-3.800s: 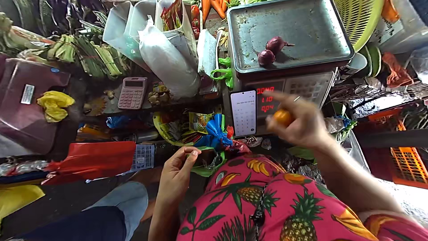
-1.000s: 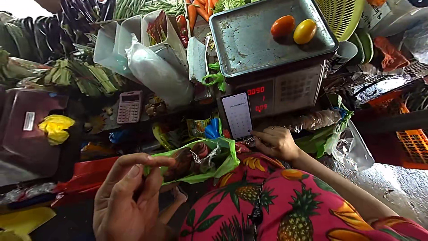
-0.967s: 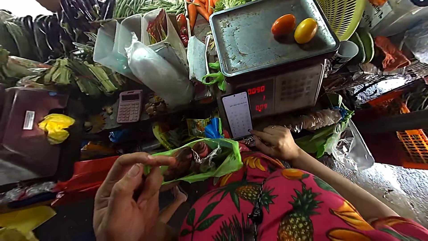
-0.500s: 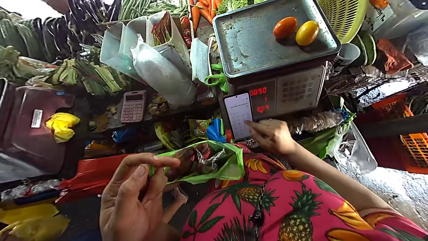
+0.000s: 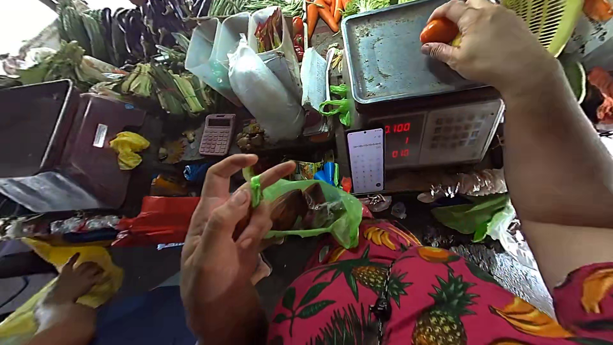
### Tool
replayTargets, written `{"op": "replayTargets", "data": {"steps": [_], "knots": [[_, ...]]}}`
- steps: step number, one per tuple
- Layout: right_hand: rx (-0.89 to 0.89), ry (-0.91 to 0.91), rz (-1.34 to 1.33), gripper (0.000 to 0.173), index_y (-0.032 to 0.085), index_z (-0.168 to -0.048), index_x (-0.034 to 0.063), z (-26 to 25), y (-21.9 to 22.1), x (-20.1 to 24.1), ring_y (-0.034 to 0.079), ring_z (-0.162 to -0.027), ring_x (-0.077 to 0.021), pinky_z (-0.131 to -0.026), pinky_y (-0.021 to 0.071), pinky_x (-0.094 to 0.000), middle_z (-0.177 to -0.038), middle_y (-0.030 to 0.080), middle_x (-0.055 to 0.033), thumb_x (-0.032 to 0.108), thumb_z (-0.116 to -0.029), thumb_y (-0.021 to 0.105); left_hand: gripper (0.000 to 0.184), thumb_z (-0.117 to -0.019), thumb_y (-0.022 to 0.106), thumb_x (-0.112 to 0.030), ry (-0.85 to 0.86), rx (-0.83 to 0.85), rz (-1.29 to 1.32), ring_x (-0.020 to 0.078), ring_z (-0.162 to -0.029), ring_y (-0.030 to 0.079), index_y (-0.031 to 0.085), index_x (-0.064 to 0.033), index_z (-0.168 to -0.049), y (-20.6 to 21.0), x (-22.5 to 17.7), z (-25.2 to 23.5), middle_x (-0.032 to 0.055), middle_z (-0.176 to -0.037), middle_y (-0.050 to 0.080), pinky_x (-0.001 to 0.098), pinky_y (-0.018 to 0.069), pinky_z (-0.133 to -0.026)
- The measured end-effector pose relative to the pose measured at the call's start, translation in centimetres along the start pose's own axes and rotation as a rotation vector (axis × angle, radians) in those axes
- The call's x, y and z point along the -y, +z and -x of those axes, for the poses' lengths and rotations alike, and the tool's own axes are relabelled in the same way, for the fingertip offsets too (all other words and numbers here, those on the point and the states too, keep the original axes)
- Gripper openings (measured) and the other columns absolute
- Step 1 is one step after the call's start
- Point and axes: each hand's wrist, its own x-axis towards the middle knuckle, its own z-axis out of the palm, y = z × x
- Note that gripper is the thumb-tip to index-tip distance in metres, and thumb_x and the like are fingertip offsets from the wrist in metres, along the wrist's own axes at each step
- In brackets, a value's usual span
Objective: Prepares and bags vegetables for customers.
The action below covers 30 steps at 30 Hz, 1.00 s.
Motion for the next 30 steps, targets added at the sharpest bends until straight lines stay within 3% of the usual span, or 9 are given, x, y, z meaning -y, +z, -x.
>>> {"op": "replayTargets", "data": {"steps": [2, 4, 7, 10, 13, 18, 20, 24, 30], "knots": [[0.03, -0.181, -0.315, 0.041, 0.059, -0.135, 0.0181, 1.7, -0.1, 4.1, 0.067, -0.097, -0.0144, -0.084, 0.0566, -0.037, -0.118, 0.067, -0.0047, 0.041, -0.1012, 0.06, 0.039, -0.1081, 0.041, -0.033, -0.023, 0.019, 0.029, -0.0054, -0.052, 0.044, 0.047, -0.0173, -0.144, 0.4, -0.2, -0.5, 0.0103, -0.131, 0.067, 0.0097, 0.0334, -0.046], [0.279, -0.436, -0.712, 0.034, 0.065, -0.128, 0.0142, 3.9, 1.6, 9.5, 0.069, -0.089, -0.0036, -0.076, 0.061, -0.0241, -0.107, 0.073, 0.0022, 0.027, -0.0973, 0.069, 0.041, -0.1082, 0.041, -0.035, -0.035, 0.051, 0.042, -0.0048, -0.055, 0.045, 0.046, -0.0175, -0.145, 0.8, -0.3, -0.9, 0.011, -0.137, 0.063, 0.0102, 0.0342, -0.047], [0.488, -0.663, -0.594, 0.032, 0.072, -0.12, 0.0169, 6.6, 6.4, 17.7, 0.067, -0.091, -0.0116, -0.078, 0.0583, -0.037, -0.101, 0.07, 0.0003, 0.033, -0.0922, 0.077, 0.042, -0.1075, 0.041, -0.032, -0.026, 0.072, 0.03, -0.0046, -0.057, 0.046, 0.045, -0.0161, -0.146, 1.8, -0.4, -1.5, 0.0109, -0.14, 0.061, 0.0102, 0.034, -0.049], [0.497, -0.767, -0.478, 0.023, 0.069, -0.118, 0.0073, 8.6, 10.1, 22.1, 0.067, -0.098, -0.0295, -0.079, 0.0559, -0.049, -0.105, 0.066, -0.0139, 0.019, -0.0994, 0.061, 0.043, -0.1068, 0.044, -0.031, 0.02, 0.048, 0.038, -0.0036, -0.059, 0.048, 0.045, -0.0151, -0.147, 1.9, -0.8, -1.7, 0.0109, -0.137, 0.061, 0.0102, 0.0365, -0.051], [0.607, -0.789, -0.596, 0.035, 0.06, -0.136, 0.0035, 9.2, 9.7, 21.4, 0.062, -0.121, -0.0278, -0.102, 0.0493, -0.0448, -0.13, 0.064, -0.0158, 0.021, -0.1087, 0.046, 0.043, -0.1057, 0.047, -0.034, 0.039, -0.017, 0.053, -0.0044, -0.056, 0.048, 0.049, -0.0151, -0.144, 1.1, -1.9, -1.3, 0.0101, -0.135, 0.063, 0.0095, 0.0376, -0.049], [0.557, -0.748, -0.347, 0.058, 0.062, -0.126, 0.0069, 10.2, 8.4, 16.1, 0.067, -0.101, -0.0277, -0.083, 0.0549, -0.0487, -0.109, 0.068, -0.0113, 0.05, -0.0894, 0.074, 0.041, -0.1054, 0.047, -0.037, 0.044, -0.083, 0.046, -0.005, -0.053, 0.048, 0.052, -0.0194, -0.142, -1.7, -3.2, 0.1, 0.0078, -0.134, 0.065, 0.0089, 0.0373, -0.047], [0.64, -0.704, -0.17, 0.046, 0.06, -0.124, 0.0, 10.3, 9.0, 16.0, 0.065, -0.103, -0.0394, -0.08, 0.0531, -0.0561, -0.106, 0.066, -0.0192, 0.027, -0.0902, 0.076, 0.04, -0.1057, 0.046, -0.036, 0.07, -0.103, 0.045, -0.0052, -0.052, 0.049, 0.054, -0.0209, -0.142, -2.4, -3.4, 0.4, 0.0071, -0.132, 0.067, 0.0091, 0.0378, -0.047], [0.399, -0.791, 0.055, 0.02, 0.064, -0.107, -0.0035, 8.9, 8.7, 17.8, 0.068, -0.087, -0.0391, -0.074, 0.0532, -0.0514, -0.085, 0.067, -0.0189, -0.012, -0.0895, 0.058, 0.035, -0.1067, 0.046, -0.035, 0.132, -0.148, 0.009, -0.0064, -0.05, 0.047, 0.059, -0.0207, -0.136, -4.0, -3.4, 0.9, 0.0065, -0.131, 0.069, 0.0085, 0.0361, -0.045], [0.048, -1.054, -0.144, 0.016, 0.07, -0.099, 0.0051, 5.4, 3.5, 22.9, 0.067, -0.078, -0.0259, -0.068, 0.0539, -0.0409, -0.08, 0.066, -0.009, 0.0, -0.0989, 0.055, 0.032, -0.1101, 0.035, -0.032, 0.209, -0.212, -0.323, -0.0045, -0.057, 0.057, 0.058, -0.0236, -0.132, -6.4, -3.2, 2.5, -0.0037, -0.1, 0.076, 0.0106, 0.0423, -0.049]]}}
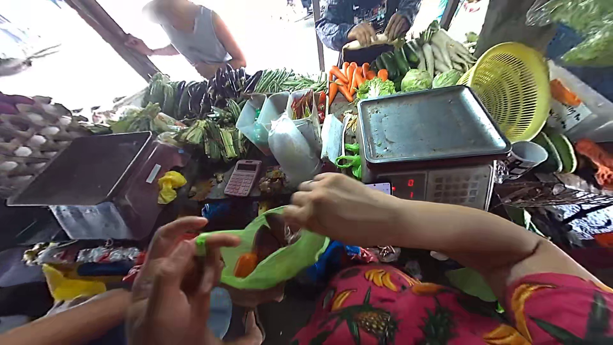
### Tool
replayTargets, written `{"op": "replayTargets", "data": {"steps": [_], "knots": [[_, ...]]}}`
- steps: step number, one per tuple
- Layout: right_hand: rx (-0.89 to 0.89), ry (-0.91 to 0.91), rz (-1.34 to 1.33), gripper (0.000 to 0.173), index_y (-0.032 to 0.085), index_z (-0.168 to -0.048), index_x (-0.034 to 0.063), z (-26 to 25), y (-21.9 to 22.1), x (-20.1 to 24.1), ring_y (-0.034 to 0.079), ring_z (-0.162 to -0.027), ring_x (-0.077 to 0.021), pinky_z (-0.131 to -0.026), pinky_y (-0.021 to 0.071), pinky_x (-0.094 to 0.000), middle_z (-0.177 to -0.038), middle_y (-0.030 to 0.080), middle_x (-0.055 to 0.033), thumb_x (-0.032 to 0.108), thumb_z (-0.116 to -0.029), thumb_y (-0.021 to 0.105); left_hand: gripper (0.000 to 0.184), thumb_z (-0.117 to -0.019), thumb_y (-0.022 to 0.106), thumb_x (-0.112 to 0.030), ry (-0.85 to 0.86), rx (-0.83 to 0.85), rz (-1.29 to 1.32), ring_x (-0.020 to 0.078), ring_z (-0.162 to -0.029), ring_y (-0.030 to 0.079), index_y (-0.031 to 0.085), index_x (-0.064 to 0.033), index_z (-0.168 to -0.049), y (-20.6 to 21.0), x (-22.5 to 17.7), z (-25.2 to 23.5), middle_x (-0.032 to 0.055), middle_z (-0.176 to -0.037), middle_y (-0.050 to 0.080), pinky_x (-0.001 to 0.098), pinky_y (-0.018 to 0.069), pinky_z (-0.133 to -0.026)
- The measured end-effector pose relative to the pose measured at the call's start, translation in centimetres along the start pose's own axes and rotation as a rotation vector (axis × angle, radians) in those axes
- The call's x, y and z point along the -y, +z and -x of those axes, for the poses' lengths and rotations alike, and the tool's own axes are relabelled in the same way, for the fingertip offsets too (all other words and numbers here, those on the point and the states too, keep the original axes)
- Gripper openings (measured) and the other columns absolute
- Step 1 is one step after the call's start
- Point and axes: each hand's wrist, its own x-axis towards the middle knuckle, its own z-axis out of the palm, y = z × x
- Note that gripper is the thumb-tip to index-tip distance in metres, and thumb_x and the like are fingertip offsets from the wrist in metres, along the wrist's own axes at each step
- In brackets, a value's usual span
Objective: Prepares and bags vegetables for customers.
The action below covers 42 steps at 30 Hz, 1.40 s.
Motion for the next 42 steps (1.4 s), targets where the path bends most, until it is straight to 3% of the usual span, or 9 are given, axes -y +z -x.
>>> {"op": "replayTargets", "data": {"steps": [2, 4, 7, 11, 14, 22, 30, 34, 42], "knots": [[-0.114, -0.159, -0.143, 0.019, 0.071, -0.108, 0.0057, -2.7, 0.5, 1.0, 0.069, -0.084, -0.0266, -0.071, 0.0551, -0.0411, -0.09, 0.07, -0.01, 0.002, -0.1004, 0.054, 0.037, -0.108, 0.042, -0.046, -0.028, 0.051, -0.116, 0.0012, -0.083, 0.069, 0.058, -0.0242, -0.133, 1.2, 0.0, 0.5, -0.0091, -0.106, 0.074, 0.0195, 0.0583, -0.071], [-0.173, -0.211, -0.247, 0.02, 0.069, -0.114, 0.0039, -4.8, 1.6, 2.2, 0.07, -0.084, -0.0286, -0.069, 0.0546, -0.042, -0.093, 0.071, -0.0125, 0.003, -0.1002, 0.055, 0.034, -0.1017, 0.052, -0.054, -0.088, 0.036, -0.055, -0.0019, -0.104, 0.067, 0.064, -0.0342, -0.126, 3.1, 0.7, 1.7, -0.0181, -0.114, 0.071, 0.0218, 0.0571, -0.089], [-0.101, -0.087, -0.422, 0.026, 0.065, -0.117, 0.0003, -5.6, 2.6, 2.6, 0.07, -0.086, -0.0308, -0.069, 0.055, -0.0457, -0.094, 0.069, -0.0147, -0.002, -0.0908, 0.064, 0.031, -0.0999, 0.062, -0.042, -0.039, 0.101, 0.146, -0.0016, -0.099, 0.069, 0.065, -0.031, -0.129, 3.9, 2.8, 2.1, -0.0146, -0.113, 0.073, 0.0194, 0.0583, -0.086], [-0.03, 0.126, -0.588, 0.031, 0.066, -0.117, -0.0015, -4.2, 3.0, 0.8, 0.069, -0.098, -0.0265, -0.086, 0.0562, -0.048, -0.105, 0.071, -0.0142, -0.001, -0.0868, 0.073, 0.048, -0.0871, 0.081, -0.028, -0.149, 0.074, 0.013, 0.0026, -0.07, 0.069, 0.057, -0.0193, -0.128, 3.6, 3.8, 1.1, -0.0088, -0.095, 0.074, 0.0195, 0.0597, -0.06], [-0.15, 0.23, -0.454, 0.033, 0.069, -0.117, 0.0031, -2.2, 1.5, -1.3, 0.069, -0.1, -0.0217, -0.089, 0.0584, -0.0435, -0.11, 0.071, -0.0109, 0.008, -0.0866, 0.079, 0.042, -0.0883, 0.068, -0.01, -0.198, -0.133, -0.199, 0.0013, -0.066, 0.065, 0.049, -0.0092, -0.126, 3.1, 3.6, -1.6, -0.0088, -0.085, 0.068, 0.0209, 0.0575, -0.06], [-0.428, 0.49, -0.243, 0.021, 0.069, -0.112, 0.0087, 7.8, -2.6, -3.2, 0.066, -0.076, -0.007, -0.061, 0.0543, -0.0242, -0.096, 0.072, -0.0007, 0.023, -0.0958, 0.07, 0.035, -0.0987, 0.061, -0.006, -0.277, -0.136, -0.399, 0.0003, -0.048, 0.044, 0.048, -0.0128, -0.13, 3.0, 7.2, -7.2, -0.0047, -0.068, 0.054, 0.0169, 0.0402, -0.046], [-0.485, 0.617, -0.266, 0.02, 0.071, -0.107, 0.0112, 14.1, -1.5, -3.2, 0.064, -0.077, -0.0004, -0.067, 0.0551, -0.0175, -0.09, 0.07, 0.0063, 0.026, -0.0936, 0.07, 0.034, -0.1002, 0.059, -0.017, -0.408, -0.1, -0.697, 0.0215, -0.057, 0.052, 0.05, -0.0095, -0.133, 1.9, 12.9, -9.8, 0.0141, -0.081, 0.059, 0.0419, 0.0455, -0.051], [-0.534, 0.713, -0.224, 0.02, 0.072, -0.108, 0.0128, 14.6, -2.4, -5.0, 0.063, -0.074, 0.0013, -0.062, 0.0532, -0.0155, -0.09, 0.071, 0.007, 0.027, -0.0929, 0.071, 0.035, -0.0985, 0.061, -0.01, -0.472, -0.026, -0.663, 0.0354, -0.101, 0.065, 0.054, -0.0027, -0.132, 3.8, 16.9, -12.9, 0.0228, -0.117, 0.064, 0.058, 0.052, -0.087], [-0.36, 1.022, -0.039, 0.036, 0.065, -0.127, 0.0067, 10.6, -7.9, -15.7, 0.071, -0.095, -0.0294, -0.084, 0.0571, -0.0537, -0.115, 0.072, -0.0134, 0.027, -0.0976, 0.069, 0.043, -0.097, 0.061, -0.019, -0.474, 0.181, -0.907, 0.0388, -0.123, 0.061, 0.058, -0.0048, -0.138, 4.0, 19.1, -14.7, 0.0248, -0.13, 0.063, 0.0597, 0.0461, -0.104]]}}
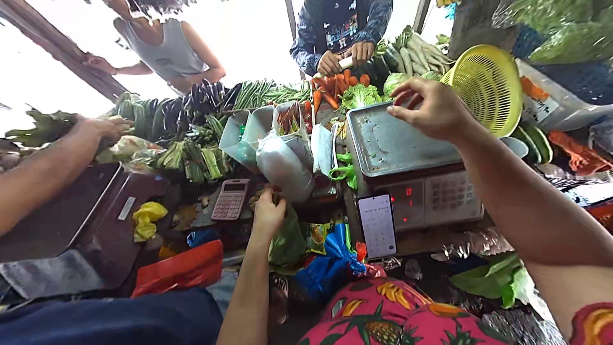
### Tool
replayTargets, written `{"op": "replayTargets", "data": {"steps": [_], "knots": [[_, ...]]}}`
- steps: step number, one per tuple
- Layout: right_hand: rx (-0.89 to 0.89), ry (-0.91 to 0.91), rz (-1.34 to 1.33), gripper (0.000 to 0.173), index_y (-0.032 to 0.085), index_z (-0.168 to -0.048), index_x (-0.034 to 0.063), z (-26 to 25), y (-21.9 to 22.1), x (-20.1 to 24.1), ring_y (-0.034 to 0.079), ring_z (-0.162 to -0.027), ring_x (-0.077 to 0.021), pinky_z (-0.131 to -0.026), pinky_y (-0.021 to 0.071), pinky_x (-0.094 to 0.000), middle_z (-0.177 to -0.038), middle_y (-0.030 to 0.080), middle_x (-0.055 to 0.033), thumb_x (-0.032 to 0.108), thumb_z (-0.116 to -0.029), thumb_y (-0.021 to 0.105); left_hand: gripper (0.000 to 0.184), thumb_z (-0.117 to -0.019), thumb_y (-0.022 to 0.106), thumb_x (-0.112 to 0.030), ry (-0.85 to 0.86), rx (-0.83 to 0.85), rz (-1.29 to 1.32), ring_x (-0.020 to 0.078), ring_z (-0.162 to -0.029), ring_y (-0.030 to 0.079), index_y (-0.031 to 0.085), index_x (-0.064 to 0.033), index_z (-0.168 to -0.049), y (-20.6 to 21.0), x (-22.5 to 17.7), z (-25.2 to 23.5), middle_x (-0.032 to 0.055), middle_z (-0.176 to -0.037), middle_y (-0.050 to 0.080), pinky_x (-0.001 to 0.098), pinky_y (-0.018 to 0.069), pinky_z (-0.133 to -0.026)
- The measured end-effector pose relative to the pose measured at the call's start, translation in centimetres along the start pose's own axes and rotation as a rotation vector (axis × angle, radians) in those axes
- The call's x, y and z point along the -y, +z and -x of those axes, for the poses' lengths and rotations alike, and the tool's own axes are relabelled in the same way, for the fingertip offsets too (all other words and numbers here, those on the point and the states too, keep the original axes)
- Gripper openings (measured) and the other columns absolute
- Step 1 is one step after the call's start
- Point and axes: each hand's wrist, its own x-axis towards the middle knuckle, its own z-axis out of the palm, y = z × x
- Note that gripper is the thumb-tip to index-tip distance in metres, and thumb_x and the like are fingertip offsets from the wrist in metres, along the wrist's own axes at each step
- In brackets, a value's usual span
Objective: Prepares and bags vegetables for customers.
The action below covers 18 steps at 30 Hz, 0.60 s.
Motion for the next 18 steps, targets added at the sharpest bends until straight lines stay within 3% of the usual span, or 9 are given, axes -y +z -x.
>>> {"op": "replayTargets", "data": {"steps": [2, 4, 8, 14, 18], "knots": [[0.023, 0.034, 0.071, 0.041, 0.062, -0.13, 0.0049, -4.2, 0.3, -1.0, 0.071, -0.097, -0.034, -0.087, 0.0558, -0.0585, -0.116, 0.071, -0.017, 0.026, -0.0959, 0.071, 0.059, -0.0972, 0.063, -0.025, -0.051, 0.021, -0.14, 0.0456, -0.132, 0.052, 0.045, -0.009, -0.151, -0.6, -0.8, 1.5, 0.0277, -0.139, 0.056, 0.0664, 0.0415, -0.107], [0.037, 0.058, 0.16, 0.046, 0.06, -0.132, 0.0031, -7.7, 0.6, -1.8, 0.069, -0.103, -0.0391, -0.09, 0.0527, -0.0629, -0.118, 0.069, -0.0208, 0.025, -0.0939, 0.073, 0.071, -0.0968, 0.068, -0.031, -0.079, -0.047, -0.266, 0.0515, -0.135, 0.046, 0.037, -0.0123, -0.158, -0.9, -2.5, 3.8, 0.0307, -0.144, 0.05, 0.07, 0.038, -0.106], [0.077, 0.1, 0.305, 0.05, 0.058, -0.134, -0.0001, -12.6, 1.2, -2.2, 0.062, -0.118, -0.044, -0.1, 0.0468, -0.0651, -0.126, 0.064, -0.0256, 0.024, -0.0931, 0.074, 0.074, -0.0929, 0.073, -0.033, 0.073, -0.205, -0.26, 0.053, -0.136, 0.044, 0.041, -0.0128, -0.156, -0.1, -3.7, 6.8, 0.0287, -0.146, 0.048, 0.0724, 0.0372, -0.104], [0.116, 0.127, 0.342, 0.049, 0.059, -0.135, 0.0012, -14.3, 1.9, -1.5, 0.061, -0.119, -0.0435, -0.099, 0.0461, -0.066, -0.126, 0.064, -0.0248, 0.026, -0.0948, 0.072, 0.066, -0.0904, 0.072, -0.034, 0.276, -0.223, -0.099, 0.0486, -0.13, 0.052, 0.051, -0.0114, -0.149, 1.4, -3.5, 8.8, 0.0217, -0.141, 0.055, 0.0694, 0.044, -0.098], [0.153, 0.137, 0.399, 0.049, 0.06, -0.133, 0.0017, -13.9, 2.4, -1.7, 0.062, -0.117, -0.0437, -0.098, 0.0473, -0.0661, -0.124, 0.065, -0.0246, 0.029, -0.0945, 0.073, 0.061, -0.0909, 0.067, -0.038, 0.347, -0.267, -0.035, 0.04, -0.125, 0.058, 0.055, -0.0116, -0.145, 1.8, -2.8, 9.6, 0.016, -0.137, 0.06, 0.0649, 0.0481, -0.095]]}}
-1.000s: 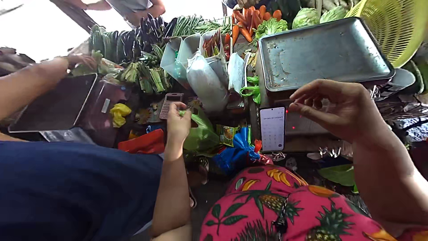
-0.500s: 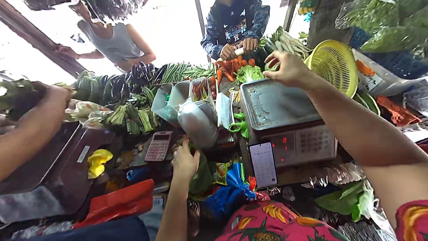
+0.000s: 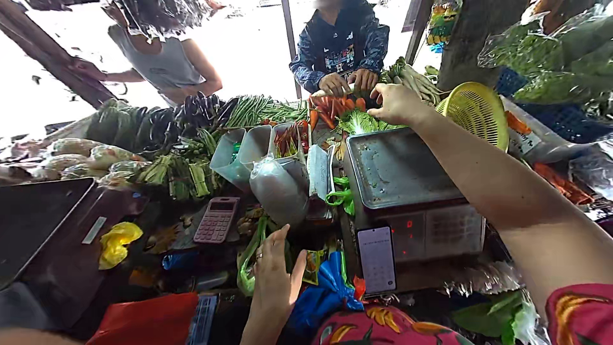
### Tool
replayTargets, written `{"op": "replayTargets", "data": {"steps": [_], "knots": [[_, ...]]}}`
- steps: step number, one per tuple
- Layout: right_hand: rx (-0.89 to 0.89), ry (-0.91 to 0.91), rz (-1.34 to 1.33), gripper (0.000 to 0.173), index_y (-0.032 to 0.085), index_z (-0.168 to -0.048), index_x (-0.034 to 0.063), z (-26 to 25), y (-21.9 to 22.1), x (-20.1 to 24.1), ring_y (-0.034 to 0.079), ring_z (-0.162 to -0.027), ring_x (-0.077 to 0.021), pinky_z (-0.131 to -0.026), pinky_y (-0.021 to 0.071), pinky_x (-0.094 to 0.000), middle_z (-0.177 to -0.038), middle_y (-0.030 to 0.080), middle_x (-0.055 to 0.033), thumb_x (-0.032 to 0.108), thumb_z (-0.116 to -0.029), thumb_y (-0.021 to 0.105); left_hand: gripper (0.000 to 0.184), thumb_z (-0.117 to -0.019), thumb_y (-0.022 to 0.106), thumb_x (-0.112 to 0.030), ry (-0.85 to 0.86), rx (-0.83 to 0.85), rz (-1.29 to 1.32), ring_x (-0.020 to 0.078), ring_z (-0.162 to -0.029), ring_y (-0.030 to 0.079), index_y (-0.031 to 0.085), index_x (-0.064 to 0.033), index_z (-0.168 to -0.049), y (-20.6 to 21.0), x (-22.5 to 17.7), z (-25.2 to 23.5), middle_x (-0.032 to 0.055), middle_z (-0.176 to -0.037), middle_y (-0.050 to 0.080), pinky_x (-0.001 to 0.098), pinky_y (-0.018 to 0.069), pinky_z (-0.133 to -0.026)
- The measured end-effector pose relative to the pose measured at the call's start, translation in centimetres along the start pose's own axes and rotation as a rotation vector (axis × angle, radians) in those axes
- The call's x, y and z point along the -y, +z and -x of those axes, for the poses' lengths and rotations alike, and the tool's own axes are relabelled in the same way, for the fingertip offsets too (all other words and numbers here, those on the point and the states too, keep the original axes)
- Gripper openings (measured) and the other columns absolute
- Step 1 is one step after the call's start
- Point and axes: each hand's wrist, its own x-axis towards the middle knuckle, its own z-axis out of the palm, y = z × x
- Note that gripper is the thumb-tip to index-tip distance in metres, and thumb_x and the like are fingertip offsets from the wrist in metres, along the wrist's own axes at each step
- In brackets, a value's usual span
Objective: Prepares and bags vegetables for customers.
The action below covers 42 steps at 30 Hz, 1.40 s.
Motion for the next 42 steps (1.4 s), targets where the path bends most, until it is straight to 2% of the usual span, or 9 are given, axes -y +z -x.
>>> {"op": "replayTargets", "data": {"steps": [3, 6, 10, 13, 19, 27, 33, 38, 42], "knots": [[-0.024, 0.012, 0.061, 0.053, 0.058, -0.135, 0.0001, 0.3, -0.3, -0.1, 0.059, -0.123, -0.0451, -0.099, 0.046, -0.0657, -0.128, 0.063, -0.0256, 0.028, -0.0933, 0.073, 0.058, -0.0925, 0.062, -0.039, 0.05, -0.055, 0.032, 0.034, -0.123, 0.06, 0.057, -0.0096, -0.142, -0.4, -0.1, 0.1, 0.0145, -0.135, 0.061, 0.0569, 0.0499, -0.097], [-0.064, 0.011, 0.119, 0.057, 0.056, -0.137, -0.0025, -0.5, -0.6, -0.5, 0.053, -0.131, -0.0469, -0.105, 0.0424, -0.0656, -0.133, 0.061, -0.0272, 0.026, -0.0914, 0.074, 0.054, -0.0963, 0.059, -0.039, 0.106, -0.081, 0.073, 0.0292, -0.127, 0.058, 0.058, -0.0094, -0.141, -1.2, -1.0, -0.3, 0.0127, -0.137, 0.061, 0.0517, 0.0491, -0.102], [-0.106, 0.0, 0.166, 0.061, 0.052, -0.141, -0.0057, -2.2, -0.5, -0.9, 0.048, -0.136, -0.0481, -0.11, 0.0356, -0.0667, -0.142, 0.054, -0.0288, 0.02, -0.0897, 0.074, 0.048, -0.098, 0.058, -0.038, 0.164, -0.111, 0.104, 0.0251, -0.125, 0.059, 0.061, -0.0097, -0.137, -1.5, -2.2, -0.4, 0.011, -0.135, 0.062, 0.0446, 0.0506, -0.101], [-0.142, -0.016, 0.186, 0.062, 0.05, -0.143, -0.0057, -3.3, -0.5, -0.9, 0.047, -0.138, -0.0472, -0.112, 0.0344, -0.0661, -0.144, 0.053, -0.0281, 0.017, -0.0897, 0.073, 0.045, -0.0977, 0.059, -0.039, 0.163, -0.108, 0.106, 0.0205, -0.121, 0.06, 0.065, -0.0125, -0.133, -1.2, -2.1, 0.1, 0.0087, -0.134, 0.062, 0.0391, 0.0522, -0.098], [-0.155, -0.003, 0.202, 0.063, 0.051, -0.144, -0.0025, -4.5, -0.8, -0.3, 0.045, -0.139, -0.0456, -0.113, 0.0337, -0.0639, -0.146, 0.052, -0.0252, 0.019, -0.0888, 0.073, 0.041, -0.0966, 0.059, -0.038, 0.111, -0.11, 0.075, 0.0224, -0.124, 0.06, 0.069, -0.0138, -0.128, -1.2, -0.9, 1.3, 0.0083, -0.133, 0.064, 0.0415, 0.0513, -0.1], [-0.097, 0.042, 0.213, 0.065, 0.053, -0.141, -0.006, -3.9, -0.7, 0.0, 0.044, -0.137, -0.0511, -0.11, 0.0348, -0.0673, -0.142, 0.051, -0.0316, 0.025, -0.0887, 0.076, 0.038, -0.0959, 0.058, -0.037, 0.113, -0.131, 0.055, 0.0225, -0.12, 0.062, 0.071, -0.015, -0.124, -1.1, -0.8, 1.6, 0.0058, -0.128, 0.067, 0.0441, 0.0524, -0.096], [-0.097, 0.069, 0.187, 0.064, 0.053, -0.141, -0.0055, -3.4, -0.8, -0.8, 0.044, -0.137, -0.0505, -0.111, 0.0366, -0.065, -0.141, 0.052, -0.031, 0.026, -0.0898, 0.075, 0.036, -0.0962, 0.058, -0.036, 0.124, -0.139, 0.053, 0.0197, -0.117, 0.063, 0.072, -0.0153, -0.122, -1.1, -1.2, 1.6, 0.0046, -0.126, 0.068, 0.0414, 0.0525, -0.095], [-0.1, 0.085, 0.147, 0.064, 0.053, -0.141, -0.0057, -2.8, -1.0, -1.5, 0.043, -0.137, -0.0526, -0.108, 0.0357, -0.0697, -0.141, 0.052, -0.033, 0.026, -0.0891, 0.075, 0.035, -0.0959, 0.058, -0.034, 0.143, -0.155, 0.068, 0.0212, -0.117, 0.064, 0.073, -0.0132, -0.12, -1.2, -1.3, 1.7, 0.006, -0.124, 0.069, 0.0413, 0.053, -0.096], [-0.09, 0.096, 0.166, 0.064, 0.053, -0.141, -0.0049, -2.5, -1.0, -1.7, 0.044, -0.137, -0.0509, -0.109, 0.0363, -0.0684, -0.141, 0.053, -0.0313, 0.028, -0.0898, 0.074, 0.035, -0.096, 0.058, -0.035, 0.136, -0.155, 0.06, 0.0205, -0.116, 0.064, 0.073, -0.0142, -0.12, -1.2, -1.3, 1.8, 0.0053, -0.124, 0.069, 0.0407, 0.0532, -0.095]]}}
